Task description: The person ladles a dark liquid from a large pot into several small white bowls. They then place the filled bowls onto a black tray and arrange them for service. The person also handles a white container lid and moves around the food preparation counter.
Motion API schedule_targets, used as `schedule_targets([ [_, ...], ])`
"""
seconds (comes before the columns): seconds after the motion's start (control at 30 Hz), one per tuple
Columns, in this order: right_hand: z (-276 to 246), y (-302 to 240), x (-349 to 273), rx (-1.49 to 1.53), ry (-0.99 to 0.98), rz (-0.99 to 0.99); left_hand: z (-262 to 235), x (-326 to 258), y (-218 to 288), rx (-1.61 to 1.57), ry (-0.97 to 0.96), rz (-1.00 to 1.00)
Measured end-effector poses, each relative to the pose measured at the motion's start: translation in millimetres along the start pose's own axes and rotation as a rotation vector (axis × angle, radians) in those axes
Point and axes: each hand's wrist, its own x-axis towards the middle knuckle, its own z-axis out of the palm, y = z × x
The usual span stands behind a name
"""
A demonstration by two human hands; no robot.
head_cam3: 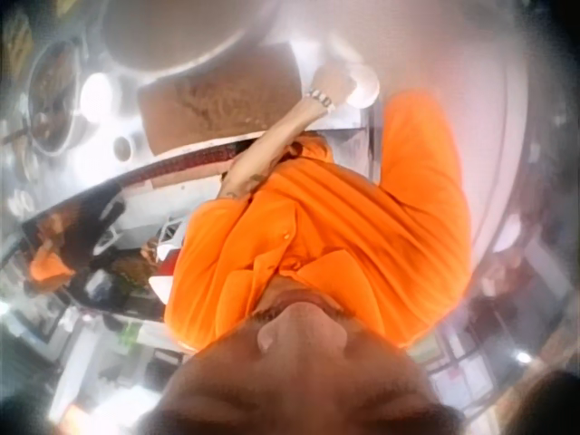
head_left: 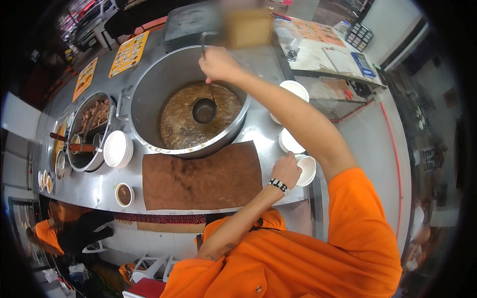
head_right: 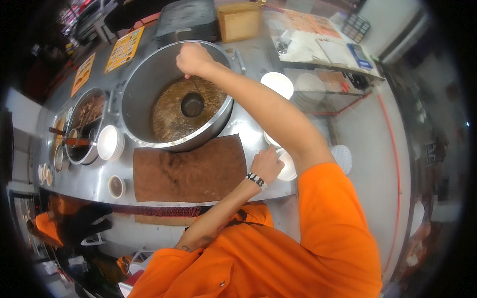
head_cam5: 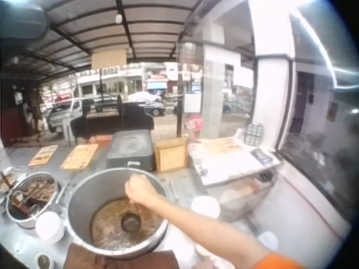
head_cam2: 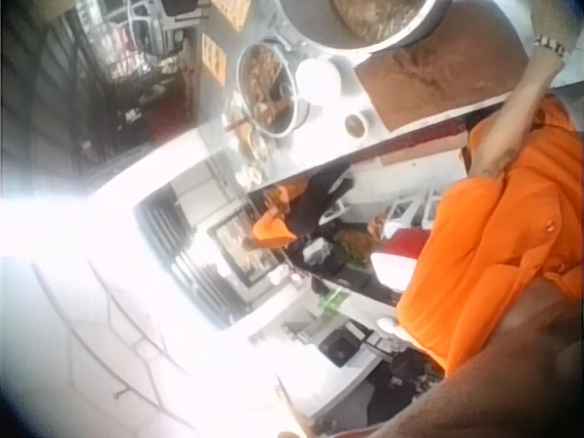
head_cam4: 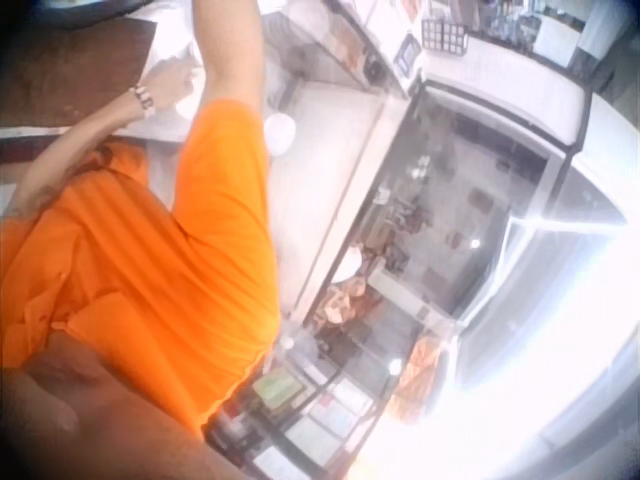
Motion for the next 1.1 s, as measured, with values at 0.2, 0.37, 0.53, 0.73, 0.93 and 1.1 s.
schedule_targets([
  [0.2,-3.5,24.0,11.1,-0.038,-0.027,-0.041,-18.7,-8.8,-11.2,-0.255,-0.026,-0.063],
  [0.37,22.3,17.2,12.2,-0.023,-0.013,-0.030,-56.1,-33.9,-19.0,-0.758,-0.106,-0.207],
  [0.53,65.1,41.7,27.7,-0.234,0.042,-0.173,-63.0,-77.1,-73.4,-1.051,-0.127,-0.196],
  [0.73,111.8,41.4,37.9,-0.416,-0.072,-0.271,-124.4,-188.4,-134.2,-1.256,0.294,-0.282],
  [0.93,135.6,44.8,44.3,-0.462,-0.166,-0.254,-153.5,-267.1,-185.5,-1.518,0.690,-0.381],
  [1.1,119.6,13.6,21.3,-0.304,-0.263,-0.353,-186.2,-276.8,-201.5,-1.558,0.889,-0.258],
])
